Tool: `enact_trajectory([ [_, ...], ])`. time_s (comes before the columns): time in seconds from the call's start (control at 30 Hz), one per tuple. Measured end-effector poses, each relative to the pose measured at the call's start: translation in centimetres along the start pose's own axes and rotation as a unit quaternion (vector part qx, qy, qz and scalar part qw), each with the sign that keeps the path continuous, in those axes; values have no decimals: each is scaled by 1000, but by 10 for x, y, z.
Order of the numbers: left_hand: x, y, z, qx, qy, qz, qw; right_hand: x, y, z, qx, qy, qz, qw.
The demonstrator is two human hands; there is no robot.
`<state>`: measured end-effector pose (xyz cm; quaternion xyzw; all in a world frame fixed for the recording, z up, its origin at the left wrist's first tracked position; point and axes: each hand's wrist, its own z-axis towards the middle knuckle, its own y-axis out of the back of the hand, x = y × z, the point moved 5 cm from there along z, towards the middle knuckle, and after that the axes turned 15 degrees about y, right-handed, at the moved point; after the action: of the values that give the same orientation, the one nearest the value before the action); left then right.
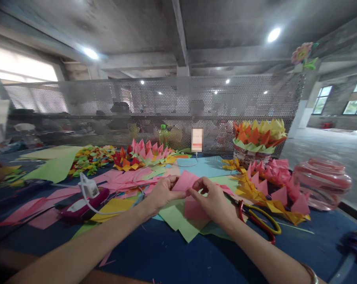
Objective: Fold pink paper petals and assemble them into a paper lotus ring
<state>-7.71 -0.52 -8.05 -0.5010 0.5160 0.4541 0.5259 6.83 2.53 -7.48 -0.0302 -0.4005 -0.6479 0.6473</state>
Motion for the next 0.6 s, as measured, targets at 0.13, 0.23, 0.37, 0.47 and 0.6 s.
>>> enact_trajectory([
  [0.13, -2, -1, -2, 5, -2, 1, 1000, -3, -2, -1, -17, -16, 46, 999],
  [0.23, -4, -1, -3, 7, -8, 7, 1000, -6, -3, -2, -20, -28, 66, 997],
  [0.37, -5, -1, -4, 4, 1, 4, 1000, -7, -1, -3, -24, -43, 68, 997],
  [0.47, -3, -2, -5, -7, 16, -4, 1000, -5, 0, -4, -32, -36, 83, 995],
  [0.6, 3, -4, -6, 8, 77, -37, 996, -4, 0, -4, -43, -24, 82, 995],
])
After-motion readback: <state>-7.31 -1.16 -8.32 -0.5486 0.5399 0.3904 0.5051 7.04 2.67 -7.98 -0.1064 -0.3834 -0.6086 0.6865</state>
